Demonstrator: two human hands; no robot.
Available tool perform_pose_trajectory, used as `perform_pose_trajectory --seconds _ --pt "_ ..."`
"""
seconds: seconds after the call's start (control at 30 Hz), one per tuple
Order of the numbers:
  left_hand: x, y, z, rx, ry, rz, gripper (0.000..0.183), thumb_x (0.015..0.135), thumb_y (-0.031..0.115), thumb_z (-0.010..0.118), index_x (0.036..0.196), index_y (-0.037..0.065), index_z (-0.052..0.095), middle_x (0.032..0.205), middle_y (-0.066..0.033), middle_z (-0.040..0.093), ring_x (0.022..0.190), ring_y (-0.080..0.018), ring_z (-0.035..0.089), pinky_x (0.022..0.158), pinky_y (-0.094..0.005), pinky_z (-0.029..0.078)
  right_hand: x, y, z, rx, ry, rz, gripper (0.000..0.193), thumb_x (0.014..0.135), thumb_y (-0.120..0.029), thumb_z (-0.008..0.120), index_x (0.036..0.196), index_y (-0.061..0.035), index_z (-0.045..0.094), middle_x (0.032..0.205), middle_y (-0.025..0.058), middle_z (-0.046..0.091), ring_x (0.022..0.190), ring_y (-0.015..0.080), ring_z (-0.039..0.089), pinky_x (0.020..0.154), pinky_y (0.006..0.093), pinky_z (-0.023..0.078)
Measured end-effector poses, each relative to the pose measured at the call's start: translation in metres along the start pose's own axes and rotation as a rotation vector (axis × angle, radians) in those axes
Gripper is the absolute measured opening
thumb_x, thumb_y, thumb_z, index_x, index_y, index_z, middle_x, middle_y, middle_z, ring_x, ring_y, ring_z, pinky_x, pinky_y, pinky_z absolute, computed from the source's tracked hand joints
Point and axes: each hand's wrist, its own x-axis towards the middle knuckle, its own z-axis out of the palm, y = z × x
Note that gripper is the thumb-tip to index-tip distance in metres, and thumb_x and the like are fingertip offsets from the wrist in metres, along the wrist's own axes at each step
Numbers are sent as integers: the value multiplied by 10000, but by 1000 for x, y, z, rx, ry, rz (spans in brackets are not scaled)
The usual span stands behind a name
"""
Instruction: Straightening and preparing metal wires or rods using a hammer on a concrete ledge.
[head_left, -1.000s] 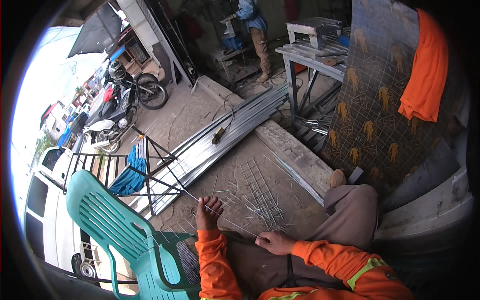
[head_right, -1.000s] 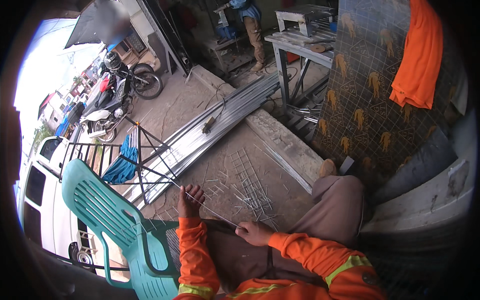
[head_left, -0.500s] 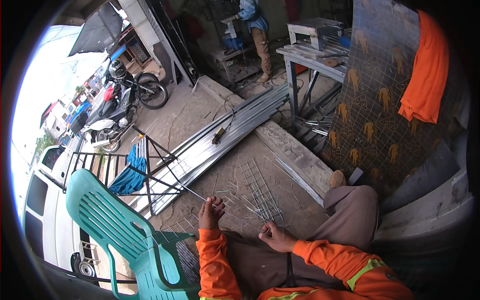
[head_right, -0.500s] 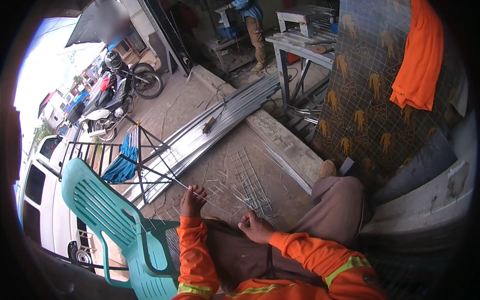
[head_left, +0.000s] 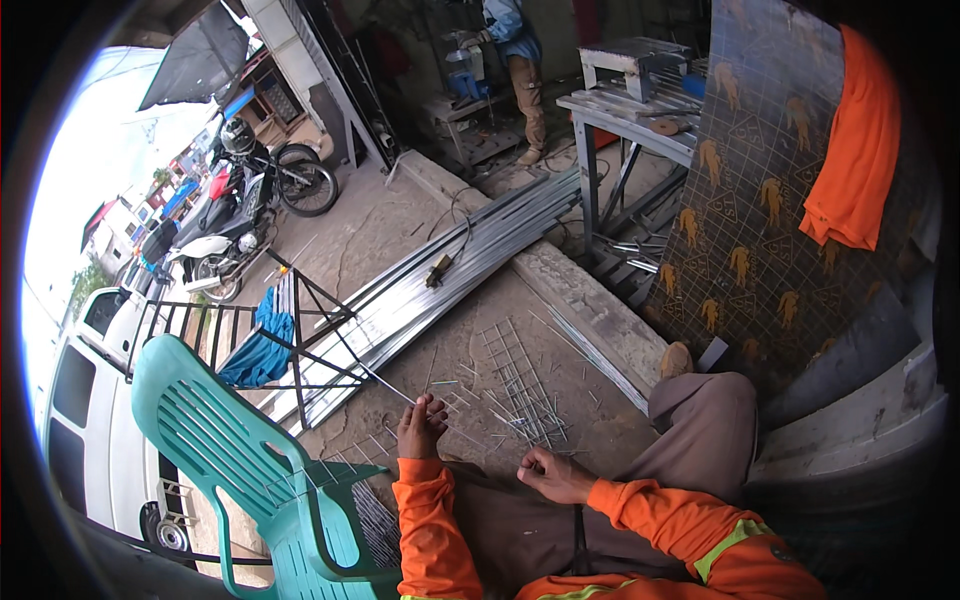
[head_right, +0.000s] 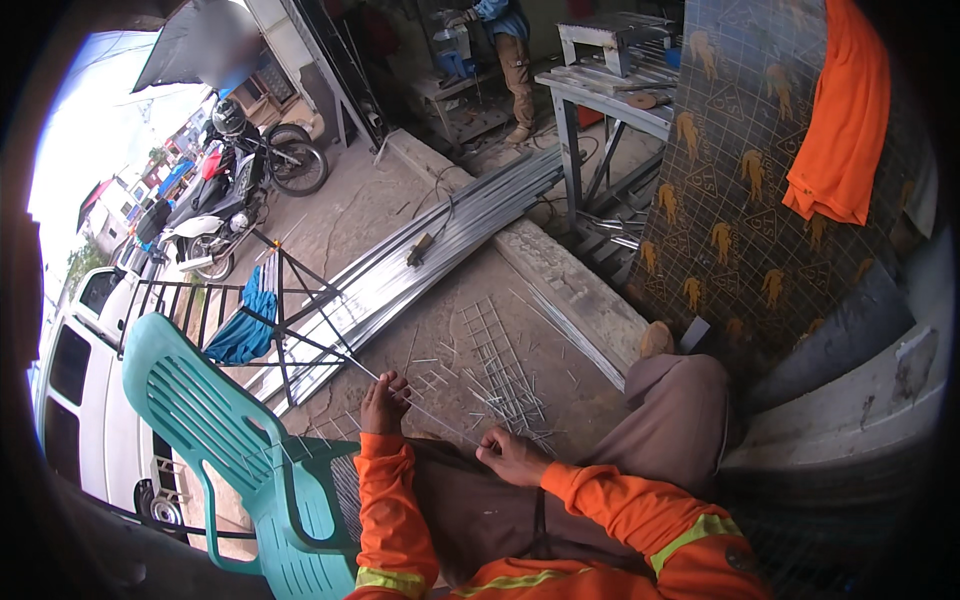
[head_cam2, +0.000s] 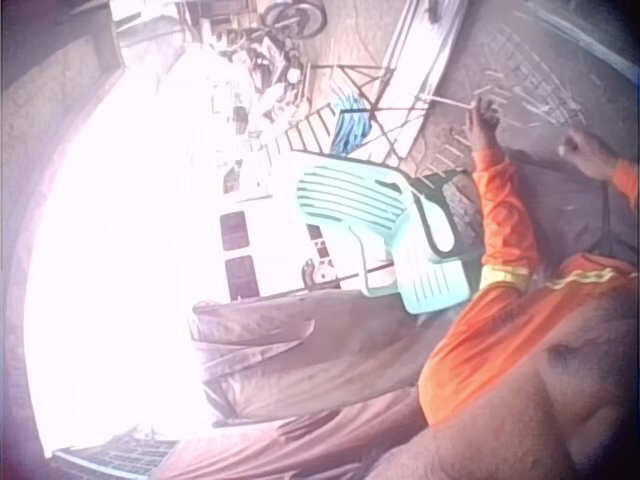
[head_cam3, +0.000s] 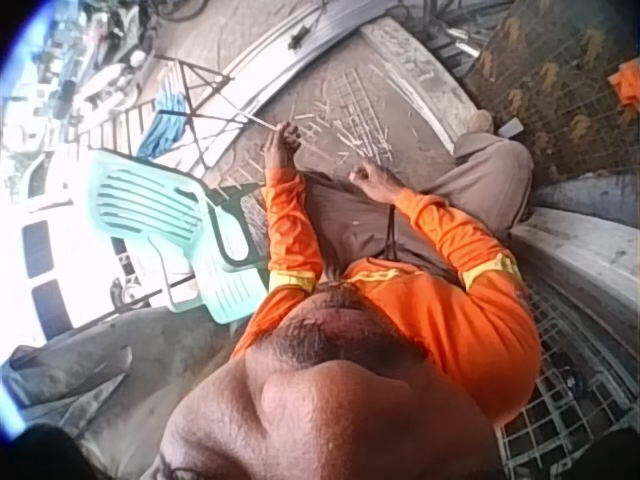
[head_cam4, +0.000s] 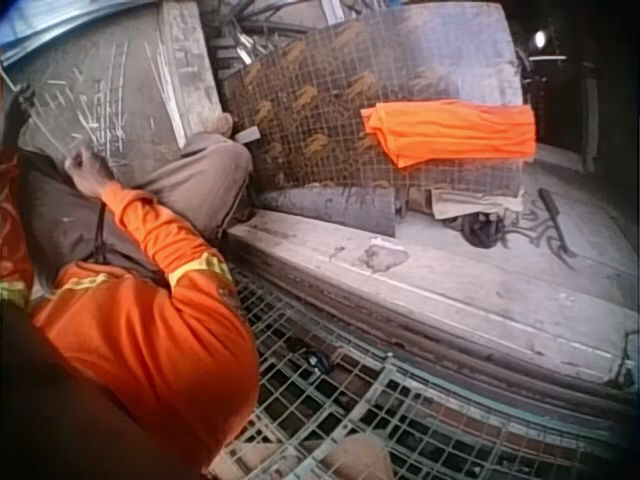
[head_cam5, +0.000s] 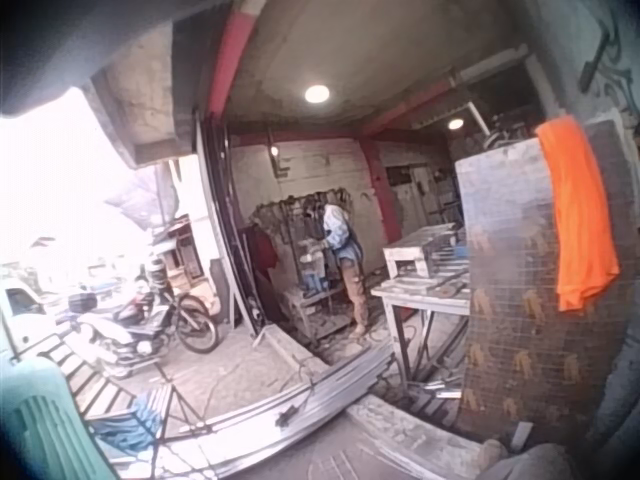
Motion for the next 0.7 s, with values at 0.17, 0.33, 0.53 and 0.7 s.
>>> perform_pose_trajectory --seconds 0.17,0.33,0.53,0.7 --pt "3 -3 -4 29 25 -4 237 936 258 589 1059 57 561 859 -47 618 682 -110 561 559 -221 405 -1 -1 -2 -38 -97 -4 323 885 -338 587 975 -28 592 913 131 646 860 267 641 774 361 482" --pt "8 -7 -12 7 -27 -6 250 932 267 596 1063 57 563 867 -51 626 683 -120 572 565 -227 413 -3 -9 -6 -82 -164 15 327 903 -338 568 1000 -27 601 933 133 643 887 254 630 788 353 471" --pt "9 -8 -12 24 -16 -7 267 928 269 599 1078 51 562 870 -48 629 701 -134 584 590 -242 432 -5 -17 -10 -75 -182 7 320 896 -328 569 981 -23 612 947 142 650 908 272 638 802 356 475" --pt "7 -8 -13 65 13 7 291 924 284 603 1089 48 562 884 -47 635 723 -137 597 616 -247 448 -5 -11 -7 -87 -186 -16 330 918 -354 552 997 -38 606 878 92 638 812 201 609 748 332 466"
